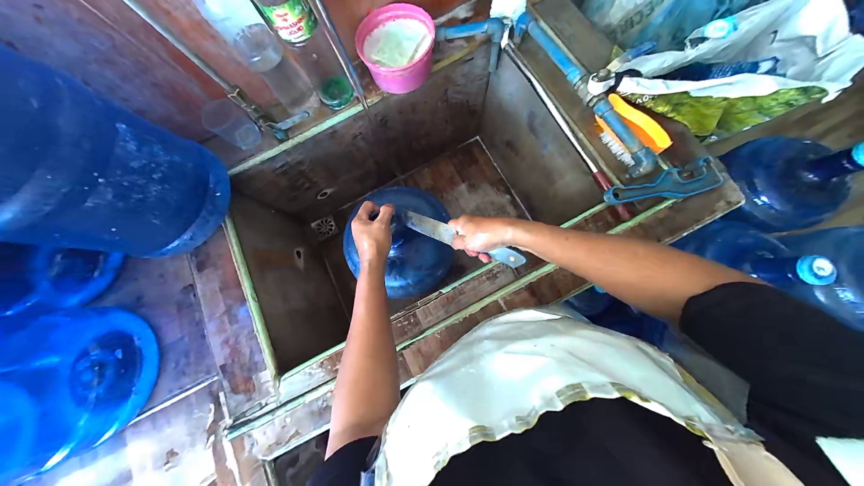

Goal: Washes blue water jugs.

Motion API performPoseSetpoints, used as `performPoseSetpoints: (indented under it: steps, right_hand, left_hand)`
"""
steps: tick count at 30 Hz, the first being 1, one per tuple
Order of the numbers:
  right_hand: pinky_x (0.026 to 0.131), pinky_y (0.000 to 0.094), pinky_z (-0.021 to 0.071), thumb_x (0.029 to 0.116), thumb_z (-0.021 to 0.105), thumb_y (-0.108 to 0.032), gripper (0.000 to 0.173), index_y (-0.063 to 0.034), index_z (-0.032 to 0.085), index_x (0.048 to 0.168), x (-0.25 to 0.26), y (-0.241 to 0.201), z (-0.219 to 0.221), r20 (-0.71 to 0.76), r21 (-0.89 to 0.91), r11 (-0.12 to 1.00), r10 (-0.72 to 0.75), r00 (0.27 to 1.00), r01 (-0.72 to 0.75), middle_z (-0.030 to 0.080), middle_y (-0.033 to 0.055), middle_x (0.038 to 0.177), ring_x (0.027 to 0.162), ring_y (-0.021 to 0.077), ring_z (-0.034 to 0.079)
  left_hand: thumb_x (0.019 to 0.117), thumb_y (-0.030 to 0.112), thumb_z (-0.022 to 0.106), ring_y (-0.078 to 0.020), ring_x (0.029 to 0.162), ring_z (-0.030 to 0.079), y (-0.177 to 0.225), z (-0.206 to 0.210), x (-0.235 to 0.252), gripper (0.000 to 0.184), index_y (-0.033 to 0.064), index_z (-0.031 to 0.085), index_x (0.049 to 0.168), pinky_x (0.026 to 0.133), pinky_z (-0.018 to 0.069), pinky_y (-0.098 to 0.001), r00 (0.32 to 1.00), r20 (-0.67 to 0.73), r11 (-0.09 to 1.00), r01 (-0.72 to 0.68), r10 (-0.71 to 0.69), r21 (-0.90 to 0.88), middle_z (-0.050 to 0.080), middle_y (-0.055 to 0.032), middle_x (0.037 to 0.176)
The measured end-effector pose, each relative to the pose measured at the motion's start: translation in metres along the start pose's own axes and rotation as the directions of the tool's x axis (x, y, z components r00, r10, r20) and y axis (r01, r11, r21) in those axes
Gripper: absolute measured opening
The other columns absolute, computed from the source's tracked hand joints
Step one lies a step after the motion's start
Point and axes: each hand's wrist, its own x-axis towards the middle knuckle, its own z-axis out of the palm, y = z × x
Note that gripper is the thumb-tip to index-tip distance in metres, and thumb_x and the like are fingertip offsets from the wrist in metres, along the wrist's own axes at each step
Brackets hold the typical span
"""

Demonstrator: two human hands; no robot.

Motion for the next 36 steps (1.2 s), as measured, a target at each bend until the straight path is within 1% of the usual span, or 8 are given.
performPoseSetpoints:
  steps: [3, 9, 12, 15, 20, 29, 33, 36]
  right_hand:
    - [0.053, 0.0326, 0.0468, 0.1096, 0.047, -0.017, 0.026, -0.0012, 0.052, 0.129, 0.002, -0.002, 0.002, -0.053, -0.066, 0.998, 0.001, 0.999, -0.005, 0.053, 0.0106, 0.078, 0.055, 0.0171, 0.051]
    - [0.053, 0.0276, 0.0500, 0.1124, 0.042, -0.022, 0.030, -0.0007, 0.049, 0.133, 0.010, 0.046, 0.040, -0.006, 0.205, 0.979, 0.012, 1.000, -0.010, 0.052, 0.0091, 0.077, 0.052, 0.0130, 0.053]
    - [0.053, 0.0262, 0.0496, 0.1122, 0.043, -0.022, 0.028, -0.0001, 0.050, 0.128, 0.004, 0.055, 0.039, -0.004, 0.248, 0.969, -0.016, 1.000, 0.016, 0.052, 0.0082, 0.076, 0.052, 0.0116, 0.053]
    - [0.047, 0.0240, 0.0474, 0.1117, 0.045, -0.022, 0.027, -0.0006, 0.052, 0.127, -0.009, 0.046, 0.034, -0.023, 0.324, 0.943, -0.072, 0.997, 0.076, 0.050, 0.0060, 0.069, 0.047, 0.0100, 0.051]
    - [0.045, 0.0245, 0.0453, 0.1113, 0.046, -0.021, 0.027, 0.0011, 0.053, 0.124, -0.014, 0.020, 0.023, 0.010, 0.296, 0.953, -0.075, 0.997, 0.068, 0.048, 0.0056, 0.065, 0.045, 0.0110, 0.048]
    - [0.044, 0.0257, 0.0430, 0.1102, 0.048, -0.017, 0.022, -0.0001, 0.053, 0.123, -0.013, -0.006, 0.011, 0.073, 0.153, 0.987, 0.040, 0.996, -0.051, 0.046, 0.0057, 0.067, 0.045, 0.0125, 0.045]
    - [0.044, 0.0240, 0.0433, 0.1115, 0.045, -0.020, 0.026, -0.0012, 0.052, 0.128, -0.016, 0.003, 0.020, 0.040, 0.260, 0.965, 0.021, 0.999, -0.031, 0.046, 0.0055, 0.067, 0.045, 0.0110, 0.046]
    - [0.043, 0.0192, 0.0417, 0.1114, 0.045, -0.018, 0.025, 0.0018, 0.052, 0.124, -0.016, 0.014, 0.029, 0.053, 0.374, 0.927, -0.014, 0.999, -0.006, 0.043, 0.0033, 0.066, 0.044, 0.0069, 0.044]
  left_hand:
    - [0.0985, 0.018, 0.063, -0.0105, 0.067, 0.053, -0.001, -0.003, 0.004, 0.021, 0.0064, 0.060, 0.081, 0.067, 0.0450, -0.0338, 0.998, 0.046, 0.999, -0.042, 0.043, -0.024, 0.057, -0.0014, 0.073]
    - [0.0965, 0.009, 0.051, -0.0064, 0.087, 0.065, -0.016, -0.036, 0.018, 0.021, 0.0049, 0.068, 0.086, 0.086, 0.0542, -0.0309, 0.936, 0.312, 0.984, -0.130, 0.163, -0.125, 0.072, -0.0001, 0.089]
    - [0.1022, 0.030, 0.061, -0.0143, 0.086, 0.062, -0.005, -0.034, 0.010, 0.030, 0.0011, 0.070, 0.102, 0.083, 0.0511, -0.0393, 0.996, 0.083, 0.998, 0.009, -0.015, 0.066, 0.068, -0.0084, 0.093]
    - [0.0961, 0.059, 0.063, -0.0304, 0.091, 0.063, 0.006, -0.028, 0.000, 0.059, 0.0014, 0.069, 0.108, 0.084, 0.0496, -0.0567, 0.983, -0.003, 0.948, 0.180, -0.186, 0.261, 0.067, -0.0189, 0.098]
    - [0.1013, 0.038, 0.061, -0.0236, 0.089, 0.064, 0.009, -0.022, 0.002, 0.038, 0.0022, 0.074, 0.101, 0.085, 0.0496, -0.0518, 0.984, 0.010, 0.964, 0.174, -0.180, 0.200, 0.070, -0.0140, 0.095]
    - [0.1011, 0.031, 0.059, -0.0191, 0.082, 0.062, 0.001, -0.028, 0.008, 0.032, 0.0034, 0.073, 0.094, 0.079, 0.0493, -0.0474, 0.987, 0.032, 0.979, 0.149, -0.155, 0.142, 0.068, -0.0099, 0.089]
    - [0.1013, 0.032, 0.059, -0.0224, 0.087, 0.063, 0.004, -0.030, 0.010, 0.032, 0.0039, 0.074, 0.097, 0.082, 0.0487, -0.0511, 0.981, 0.052, 0.975, 0.176, -0.184, 0.132, 0.070, -0.0116, 0.092]
    - [0.1062, 0.028, 0.047, -0.0145, 0.094, 0.067, -0.003, -0.031, 0.007, 0.037, 0.0067, 0.076, 0.097, 0.088, 0.0516, -0.0414, 0.970, 0.188, 0.986, 0.163, -0.152, -0.040, 0.075, -0.0051, 0.099]
